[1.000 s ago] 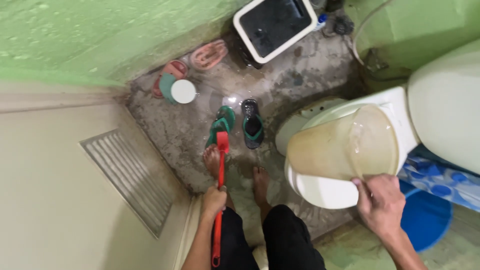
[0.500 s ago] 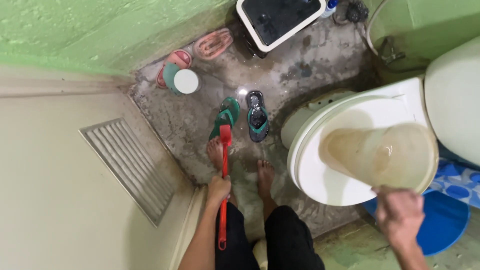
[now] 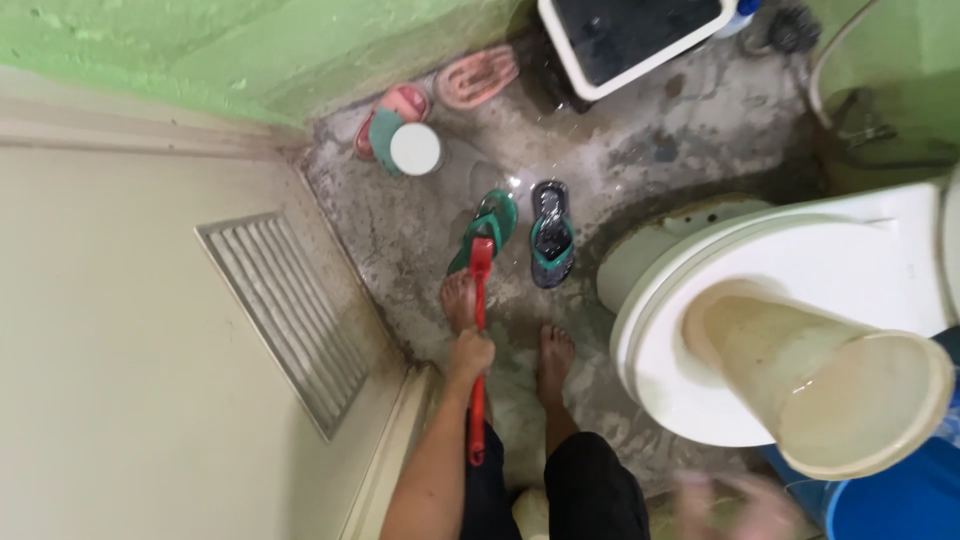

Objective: Scrubbing flip-flops with a brush and cleaning the surrounding bathroom floor area with water.

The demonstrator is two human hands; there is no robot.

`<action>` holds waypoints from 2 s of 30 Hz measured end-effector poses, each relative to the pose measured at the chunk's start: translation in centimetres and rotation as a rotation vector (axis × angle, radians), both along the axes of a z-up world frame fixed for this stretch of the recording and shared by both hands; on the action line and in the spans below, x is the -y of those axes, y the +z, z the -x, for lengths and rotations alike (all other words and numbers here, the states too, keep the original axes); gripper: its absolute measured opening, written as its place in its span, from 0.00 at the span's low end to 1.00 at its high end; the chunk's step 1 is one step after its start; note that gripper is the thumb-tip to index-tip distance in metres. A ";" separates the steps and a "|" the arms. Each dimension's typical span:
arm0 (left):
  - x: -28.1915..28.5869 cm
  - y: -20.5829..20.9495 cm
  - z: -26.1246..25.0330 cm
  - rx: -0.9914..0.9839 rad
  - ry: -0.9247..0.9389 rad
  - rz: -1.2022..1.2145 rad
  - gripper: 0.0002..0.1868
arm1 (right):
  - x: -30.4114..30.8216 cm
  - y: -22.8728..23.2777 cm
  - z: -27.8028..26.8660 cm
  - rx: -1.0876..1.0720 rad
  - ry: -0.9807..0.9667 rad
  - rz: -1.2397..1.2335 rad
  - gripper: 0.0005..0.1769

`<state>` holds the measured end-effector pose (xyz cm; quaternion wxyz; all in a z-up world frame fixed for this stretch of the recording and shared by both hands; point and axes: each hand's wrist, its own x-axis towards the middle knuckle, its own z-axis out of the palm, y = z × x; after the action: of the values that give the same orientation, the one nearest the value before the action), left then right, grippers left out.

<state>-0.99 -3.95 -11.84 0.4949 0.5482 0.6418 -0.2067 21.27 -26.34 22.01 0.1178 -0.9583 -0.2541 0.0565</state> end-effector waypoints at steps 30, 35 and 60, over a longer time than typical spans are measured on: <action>10.4 -4.6 -2.2 0.093 0.182 -0.167 0.29 | 1.8 -29.0 20.5 -1.346 -0.459 0.120 0.38; 13.2 -3.7 -3.1 0.124 0.315 -0.191 0.31 | 3.2 -27.6 19.0 -1.260 -0.369 0.128 0.35; 9.1 1.0 -1.8 0.517 0.816 0.116 0.25 | -3.5 -21.6 17.8 -1.490 -0.545 -0.220 0.12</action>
<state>0.79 -13.07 -10.80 0.7086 0.2565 0.6478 0.1116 3.50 -22.80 0.39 0.3599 -0.6799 0.1305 0.6254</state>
